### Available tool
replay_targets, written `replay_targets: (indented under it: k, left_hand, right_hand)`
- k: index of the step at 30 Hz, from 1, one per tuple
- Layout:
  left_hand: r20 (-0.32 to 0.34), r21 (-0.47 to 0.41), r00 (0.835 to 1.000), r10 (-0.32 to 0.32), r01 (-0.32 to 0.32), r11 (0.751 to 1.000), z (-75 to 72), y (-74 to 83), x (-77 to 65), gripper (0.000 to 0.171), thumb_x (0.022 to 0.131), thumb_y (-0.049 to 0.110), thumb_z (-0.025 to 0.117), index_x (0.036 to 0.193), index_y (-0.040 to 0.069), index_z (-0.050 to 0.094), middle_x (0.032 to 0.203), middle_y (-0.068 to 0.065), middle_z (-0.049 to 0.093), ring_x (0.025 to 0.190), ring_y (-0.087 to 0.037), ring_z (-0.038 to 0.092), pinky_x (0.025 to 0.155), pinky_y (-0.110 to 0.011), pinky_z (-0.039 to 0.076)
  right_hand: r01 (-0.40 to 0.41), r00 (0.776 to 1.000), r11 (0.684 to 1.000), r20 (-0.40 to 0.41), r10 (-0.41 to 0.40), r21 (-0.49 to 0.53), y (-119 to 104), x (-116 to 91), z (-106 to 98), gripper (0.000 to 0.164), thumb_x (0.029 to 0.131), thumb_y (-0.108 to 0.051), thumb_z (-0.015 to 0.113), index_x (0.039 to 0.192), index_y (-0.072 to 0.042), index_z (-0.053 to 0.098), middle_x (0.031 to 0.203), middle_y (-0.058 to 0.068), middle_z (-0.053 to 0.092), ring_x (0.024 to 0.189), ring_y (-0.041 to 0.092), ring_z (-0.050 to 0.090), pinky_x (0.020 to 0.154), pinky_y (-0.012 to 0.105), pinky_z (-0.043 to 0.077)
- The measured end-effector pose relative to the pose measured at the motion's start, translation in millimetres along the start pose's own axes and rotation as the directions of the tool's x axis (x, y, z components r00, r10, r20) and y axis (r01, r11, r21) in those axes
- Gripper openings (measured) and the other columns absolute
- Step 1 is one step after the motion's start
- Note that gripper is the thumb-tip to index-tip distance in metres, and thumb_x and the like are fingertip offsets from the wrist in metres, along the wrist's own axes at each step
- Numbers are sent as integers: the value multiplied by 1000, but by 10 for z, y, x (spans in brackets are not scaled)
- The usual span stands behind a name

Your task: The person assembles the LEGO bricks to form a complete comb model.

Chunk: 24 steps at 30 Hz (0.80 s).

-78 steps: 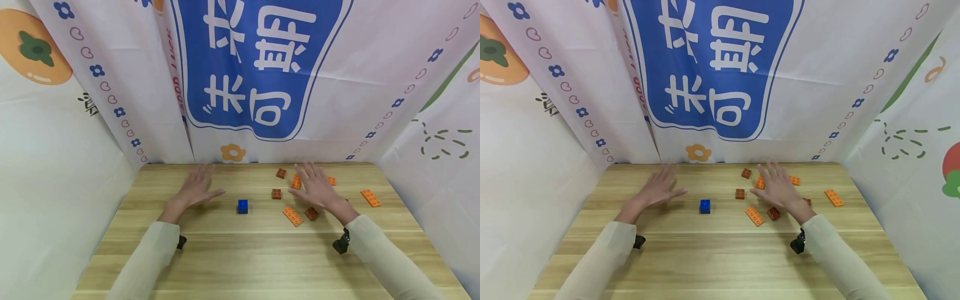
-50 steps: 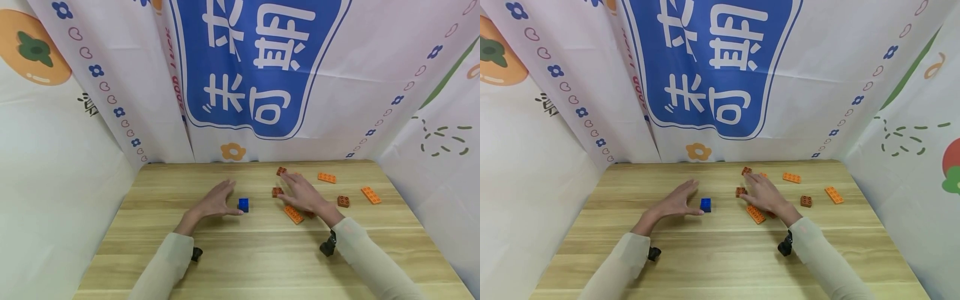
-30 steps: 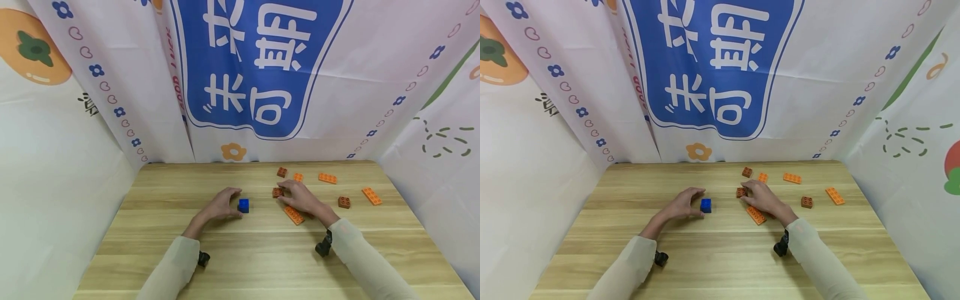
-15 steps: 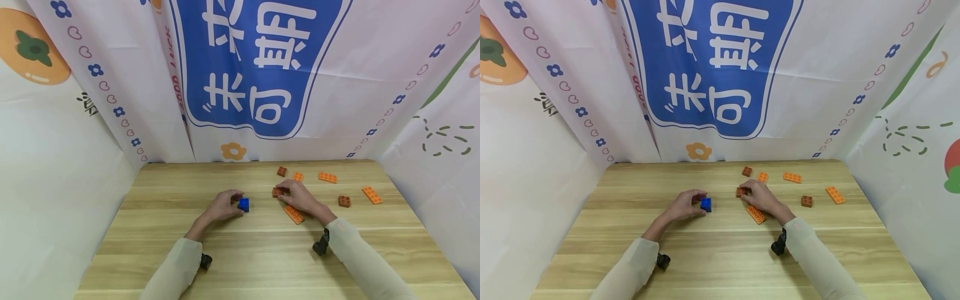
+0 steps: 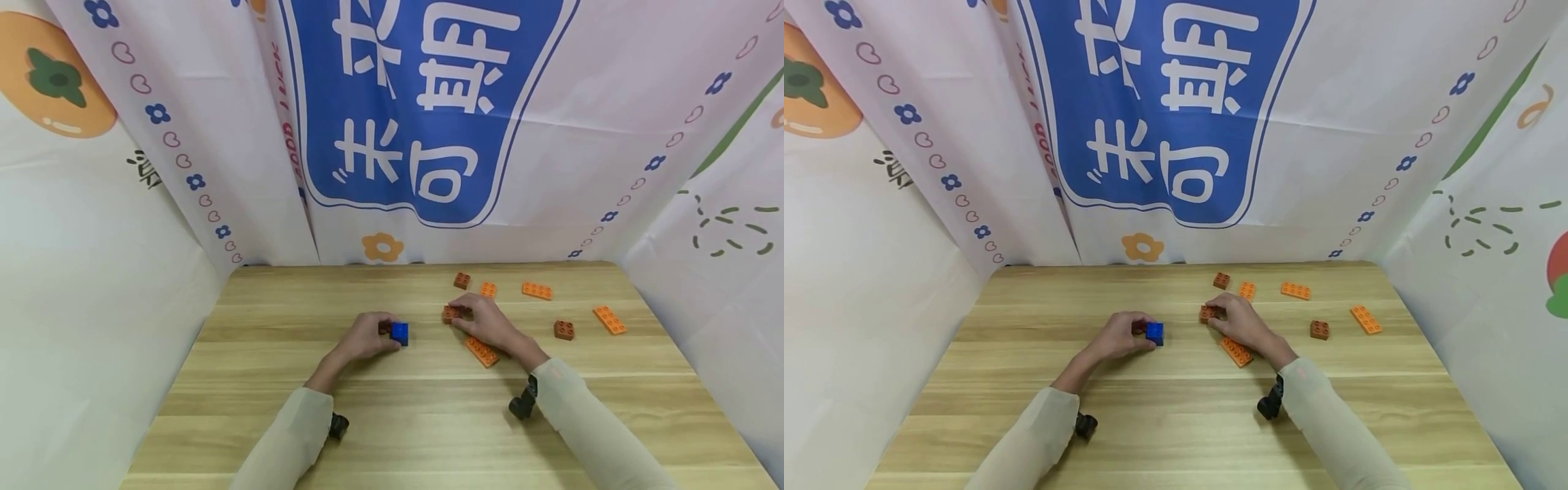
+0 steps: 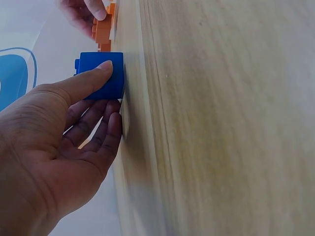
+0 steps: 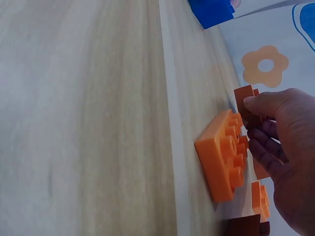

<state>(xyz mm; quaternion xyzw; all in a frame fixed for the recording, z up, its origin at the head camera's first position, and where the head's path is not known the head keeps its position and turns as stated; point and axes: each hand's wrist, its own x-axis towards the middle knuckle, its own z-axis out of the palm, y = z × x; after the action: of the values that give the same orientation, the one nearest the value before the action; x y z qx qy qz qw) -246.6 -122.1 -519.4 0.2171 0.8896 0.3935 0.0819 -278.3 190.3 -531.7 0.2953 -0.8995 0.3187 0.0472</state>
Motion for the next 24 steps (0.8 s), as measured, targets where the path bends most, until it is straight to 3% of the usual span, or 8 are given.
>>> replay_targets:
  k: [18, 24]
  left_hand:
    - [22, 0, 999, -36, 36, 999, -15, -5, 58, 36, 83, 7, 92, 114, 1, 75, 111, -11, 76, 101, -23, 72, 91, -39, 61]
    - [32, 4, 998, -50, 50, 999, -28, -6, 70, 37, 83, 8, 92, 116, 3, 75, 111, -9, 76, 100, -20, 71, 90, -37, 61]
  right_hand:
    - [11, 999, 994, -31, -7, 111, -277, 29, 21, 32, 92, -10, 84, 122, -4, 76, 117, 9, 76, 106, 24, 73, 91, 39, 63]
    - [-28, 1000, 983, -7, 30, 180, -344, 41, 55, 32, 93, -12, 84, 123, -5, 76, 118, 10, 76, 105, 23, 74, 92, 35, 62]
